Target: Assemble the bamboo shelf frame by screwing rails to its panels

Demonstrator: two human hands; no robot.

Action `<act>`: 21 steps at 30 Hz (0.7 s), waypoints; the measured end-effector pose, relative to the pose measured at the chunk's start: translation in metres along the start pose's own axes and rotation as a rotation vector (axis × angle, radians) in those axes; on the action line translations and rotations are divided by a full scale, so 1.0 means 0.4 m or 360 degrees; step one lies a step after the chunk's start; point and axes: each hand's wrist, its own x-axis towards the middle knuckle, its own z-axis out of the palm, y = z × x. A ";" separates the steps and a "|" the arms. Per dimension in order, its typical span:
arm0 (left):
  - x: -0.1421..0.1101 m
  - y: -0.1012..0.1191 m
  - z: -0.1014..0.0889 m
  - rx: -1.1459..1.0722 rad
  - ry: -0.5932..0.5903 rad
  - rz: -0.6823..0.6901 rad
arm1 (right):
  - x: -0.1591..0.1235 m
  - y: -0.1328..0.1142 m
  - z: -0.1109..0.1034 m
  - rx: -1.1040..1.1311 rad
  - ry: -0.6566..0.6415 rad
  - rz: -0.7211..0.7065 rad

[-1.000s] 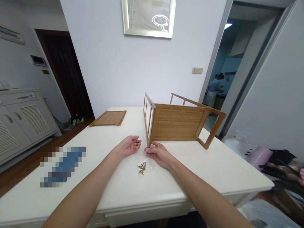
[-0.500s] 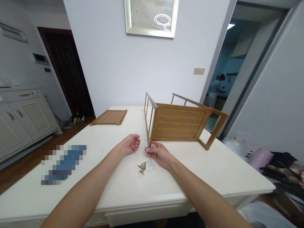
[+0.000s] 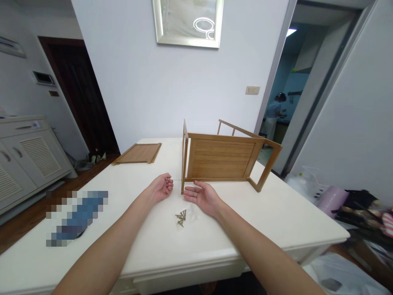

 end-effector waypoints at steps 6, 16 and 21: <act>0.011 -0.001 -0.014 -0.0081 0.0127 0.0124 | -0.004 0.008 0.004 -0.0325 0.0253 -0.0274; 0.014 -0.005 -0.011 -0.0305 0.0044 0.0051 | -0.183 -0.143 -0.133 -0.1656 0.1194 -0.1356; 0.009 -0.005 -0.009 -0.0305 0.0037 0.0059 | -0.233 -0.269 -0.285 -0.1447 0.1892 -0.1548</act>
